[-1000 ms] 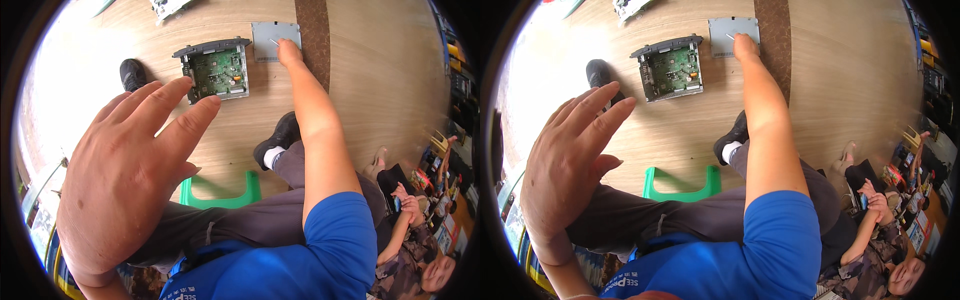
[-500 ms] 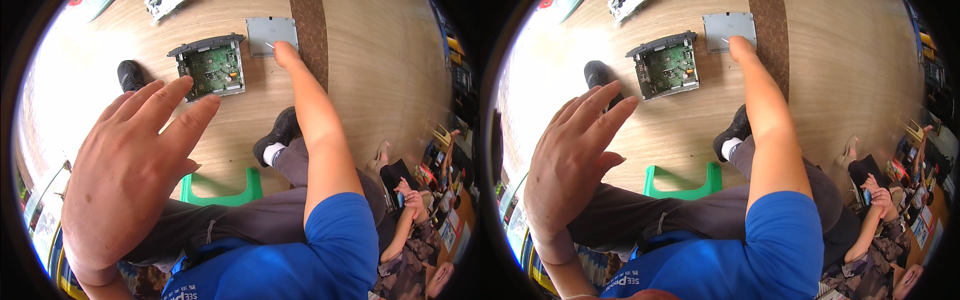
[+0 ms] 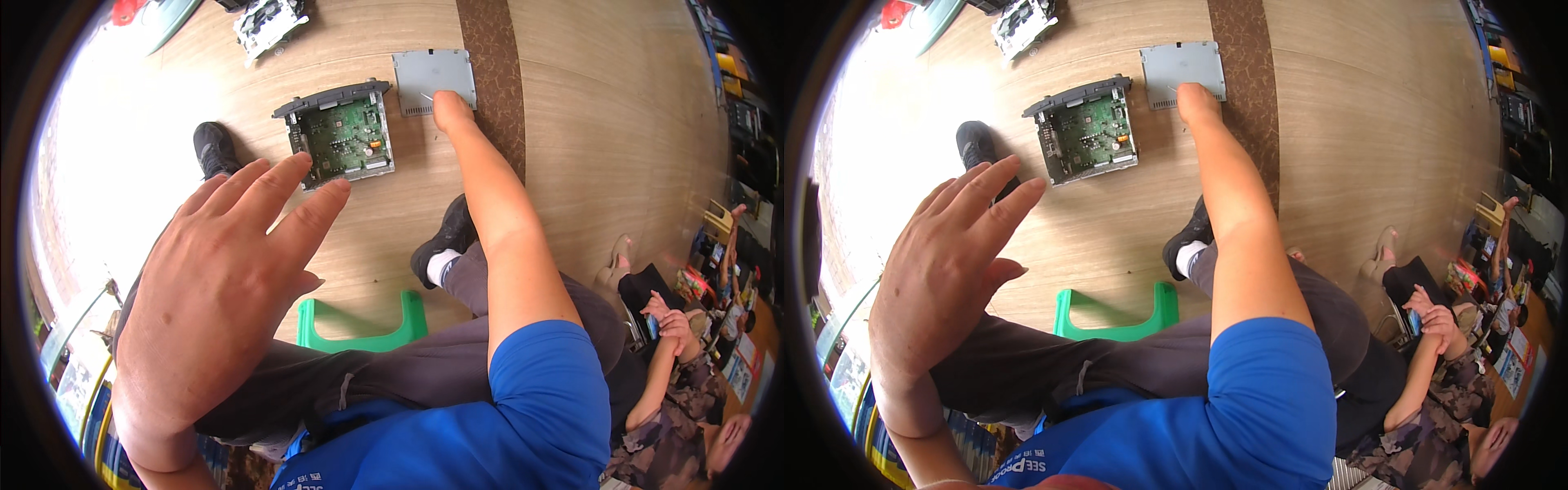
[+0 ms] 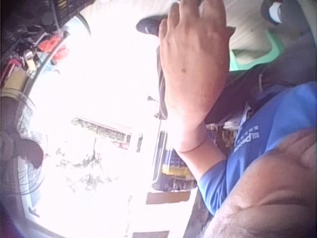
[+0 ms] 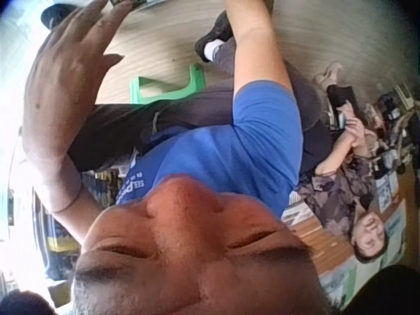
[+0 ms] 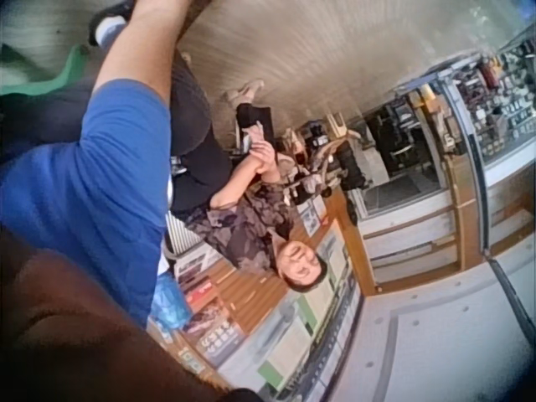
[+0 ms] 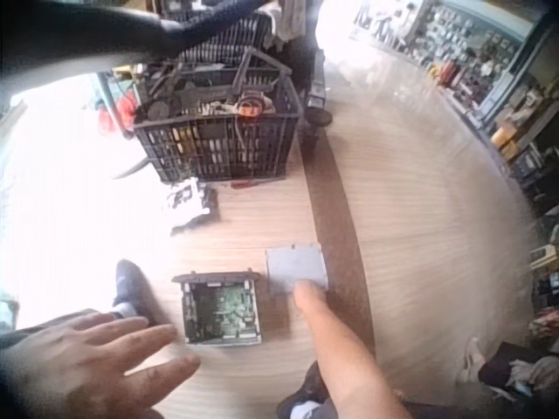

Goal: The person assembles an electronic device by placing a circuit board into a metal housing and then fitting a metal cover onto the top.

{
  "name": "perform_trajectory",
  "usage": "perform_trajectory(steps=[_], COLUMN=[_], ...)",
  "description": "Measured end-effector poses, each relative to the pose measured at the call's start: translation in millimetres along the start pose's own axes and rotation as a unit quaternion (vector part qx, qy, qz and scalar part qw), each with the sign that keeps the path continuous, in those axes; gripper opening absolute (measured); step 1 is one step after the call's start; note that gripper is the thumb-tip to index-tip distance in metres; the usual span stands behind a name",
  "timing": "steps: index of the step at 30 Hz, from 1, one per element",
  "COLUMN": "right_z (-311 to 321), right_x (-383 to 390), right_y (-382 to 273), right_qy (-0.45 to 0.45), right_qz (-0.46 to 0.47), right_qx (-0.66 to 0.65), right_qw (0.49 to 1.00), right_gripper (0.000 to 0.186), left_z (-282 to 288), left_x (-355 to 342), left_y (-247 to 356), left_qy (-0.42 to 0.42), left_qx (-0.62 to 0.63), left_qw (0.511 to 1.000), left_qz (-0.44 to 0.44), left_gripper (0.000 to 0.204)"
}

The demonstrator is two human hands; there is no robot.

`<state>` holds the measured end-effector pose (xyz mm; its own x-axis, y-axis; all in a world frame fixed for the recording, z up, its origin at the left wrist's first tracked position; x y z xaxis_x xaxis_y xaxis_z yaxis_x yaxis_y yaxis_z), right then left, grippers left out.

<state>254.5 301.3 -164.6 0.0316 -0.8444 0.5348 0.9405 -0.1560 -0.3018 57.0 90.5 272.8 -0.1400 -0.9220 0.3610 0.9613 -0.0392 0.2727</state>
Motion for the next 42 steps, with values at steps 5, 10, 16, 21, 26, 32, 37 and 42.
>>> perform_trajectory(steps=[5, 10, 16, 21, 26, 32, 37, 42], right_z=[11, 5, -16, -13, 6, 2, 7, 24], right_x=[-10, 8, 27, 33, 39, 47, 67, 45], right_y=[5, 17, 51, 53, 72, 111, 87, 47], right_qy=[0.026, 0.066, 0.003, -0.005, 0.085, 0.178, 0.238, 0.233], right_qz=[0.159, 0.168, 0.148, 0.132, 0.089, -0.023, -0.152, 0.089], right_qx=[0.067, -0.015, -0.076, -0.069, -0.03, -0.007, 0.025, 0.085], right_qw=[0.985, 0.983, 0.986, 0.989, 0.992, 0.984, 0.959, 0.965], right_gripper=[0.019, 0.013, 0.013, 0.018, 0.024, 0.029, 0.027, 0.021], left_z=[-2, 2, -4, -6, -4, -3, -9, -4], left_x=[0, 14, 13, 19, 19, 17, 18, 13], left_y=[1, 3, 4, 3, 0, 1, -1, 0], left_qy=[0.014, 0.026, 0.041, 0.047, 0.043, 0.045, 0.024, 0.034], left_qx=[0.008, -0.022, -0.017, -0.021, -0.01, -0.008, -0.029, -0.024], left_qw=[1.0, 0.999, 0.998, 0.998, 0.999, 0.999, 0.999, 0.999], left_qz=[-0.013, -0.012, -0.034, -0.029, -0.024, -0.025, -0.011, -0.02], left_gripper=[0.069, 0.067, 0.067, 0.067, 0.067, 0.066, 0.067, 0.068])
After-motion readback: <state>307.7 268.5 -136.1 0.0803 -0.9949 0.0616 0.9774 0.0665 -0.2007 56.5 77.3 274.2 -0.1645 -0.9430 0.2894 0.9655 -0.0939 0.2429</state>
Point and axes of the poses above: each hand's wrist, its own x-axis away from the middle knuckle, its own z-axis out of the back of the hand, y = z × x, the point moved 6 cm from there along -x, towards the middle knuckle, and after that the axes turned 3 degrees about y, right-handed, at the moved point
